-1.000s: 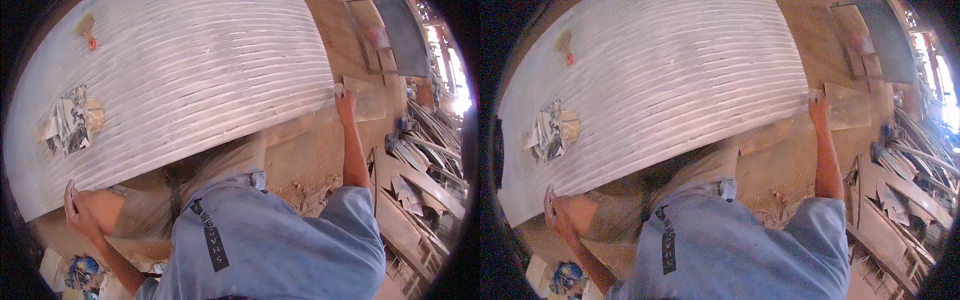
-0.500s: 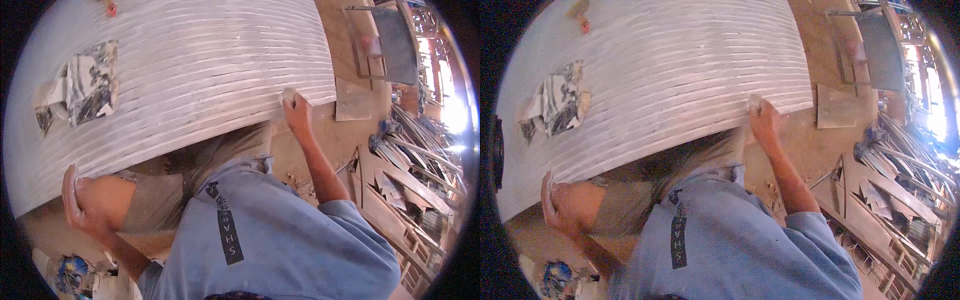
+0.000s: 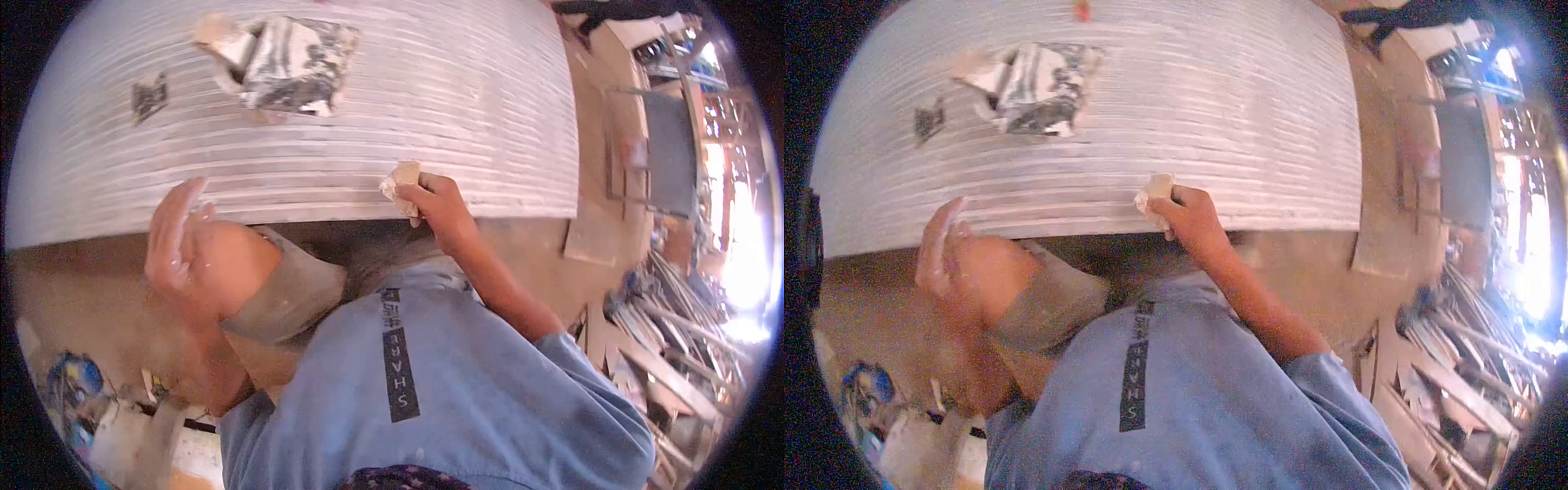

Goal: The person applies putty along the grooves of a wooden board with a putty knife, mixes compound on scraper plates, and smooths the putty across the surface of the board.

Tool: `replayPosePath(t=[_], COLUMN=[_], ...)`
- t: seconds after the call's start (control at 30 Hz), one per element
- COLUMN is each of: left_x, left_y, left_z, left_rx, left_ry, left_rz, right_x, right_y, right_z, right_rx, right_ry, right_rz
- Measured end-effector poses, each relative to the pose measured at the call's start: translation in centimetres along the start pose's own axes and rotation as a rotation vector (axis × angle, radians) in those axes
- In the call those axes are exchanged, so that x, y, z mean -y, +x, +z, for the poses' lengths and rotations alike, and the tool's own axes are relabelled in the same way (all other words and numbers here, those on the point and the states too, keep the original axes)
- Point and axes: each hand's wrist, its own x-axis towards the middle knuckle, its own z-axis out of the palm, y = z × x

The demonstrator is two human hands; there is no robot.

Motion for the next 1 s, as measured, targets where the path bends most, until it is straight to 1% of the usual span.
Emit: replayPosePath(t=[0.03, 0.07, 0.1, 0.13, 0.17, 0.2, 0.23, 0.3, 0.33, 0.37, 0.4, 0.43, 0.47, 0.5, 0.57, 0.6, 0.67, 0.7, 0.77, 0.8, 0.87, 1.0], left_x=[0.1, 0.0, -0.2, -0.3, 0.1, 1.0, 1.5, 1.3, 1.2, 1.1, 1.0, 0.8, 0.7, 0.6, 0.5, 0.3, 0.4, 0.7, 1.5, 1.6, 1.7, 1.1], left_y=[0.0, 0.1, 0.2, 0.1, -0.2, -0.4, -0.6, -0.9, -1.0, -0.8, -0.4, -0.1, 0.0, -0.1, 0.2, 0.1, 0.0, 0.2, 0.4, 0.4, 0.4, 0.4], left_z=[-0.3, -0.6, -1.0, -0.8, -1.0, -0.9, -0.7, -0.3, -0.4, -0.5, -0.5, -0.4, -0.4, 0.0, 0.1, 0.4, 1.0, 0.9, 0.6, 0.4, 0.2, -0.1], left_rx=[-0.030, -0.004, 0.027, 0.001, -0.008, -0.029, -0.037, -0.061, -0.053, -0.049, -0.025, 0.001, 0.022, 0.037, 0.057, 0.068, 0.038, 0.047, 0.094, 0.104, 0.134, 0.145], left_ry=[0.029, 0.074, 0.116, 0.083, 0.076, 0.093, 0.101, -0.062, -0.026, 0.018, -0.002, 0.063, 0.136, 0.139, 0.149, 0.156, 0.162, 0.171, 0.263, 0.272, 0.323, 0.323], left_rz=[-0.001, 0.052, 0.108, 0.067, 0.089, 0.085, 0.080, -0.125, -0.120, -0.119, -0.109, -0.098, -0.091, -0.089, -0.158, -0.154, -0.187, -0.184, -0.120, -0.117, -0.106, -0.163], right_x=[0.9, 2.1, 3.8, 5.4, 6.2, 6.1, 5.3, 2.1, -1.2, -4.9, -7.9, -10.6, -14.1, -18.3, -29.4, -30.5, -31.9, -33.3, -36.5, -36.7, -35.7, -37.3], right_y=[0.0, 0.1, -0.1, -0.6, -1.0, -1.3, -1.5, -1.3, -0.6, -0.6, -0.6, -1.6, -2.3, -2.6, -2.4, -3.4, -4.9, -4.8, -3.8, -3.4, -2.8, -1.2], right_z=[0.1, 0.3, 0.3, -0.2, -1.1, -2.0, -3.5, -7.1, -9.5, -12.6, -15.5, -19.0, -22.0, -25.3, -31.8, -33.1, -35.0, -35.7, -36.9, -36.6, -35.5, -35.4], right_rx=[0.088, 0.183, 0.209, 0.245, 0.259, 0.215, 0.152, -0.031, -0.180, -0.253, -0.423, -0.483, -0.611, -0.715, -0.931, -0.927, -1.047, -1.039, -0.927, -0.920, -1.005, -0.976], right_ry=[0.236, 0.471, 0.475, 0.601, 0.726, 0.762, 0.765, 0.673, 0.634, 0.499, 0.512, 0.420, 0.312, 0.194, -0.143, -0.136, -0.640, -0.633, -0.618, -0.611, -0.632, -0.677], right_rz=[0.001, 0.005, -0.027, -0.072, -0.108, -0.171, -0.180, -0.231, -0.161, -0.285, -0.160, -0.122, -0.069, 0.023, 0.045, 0.058, 0.255, 0.265, 0.230, 0.239, 0.195, 0.266])
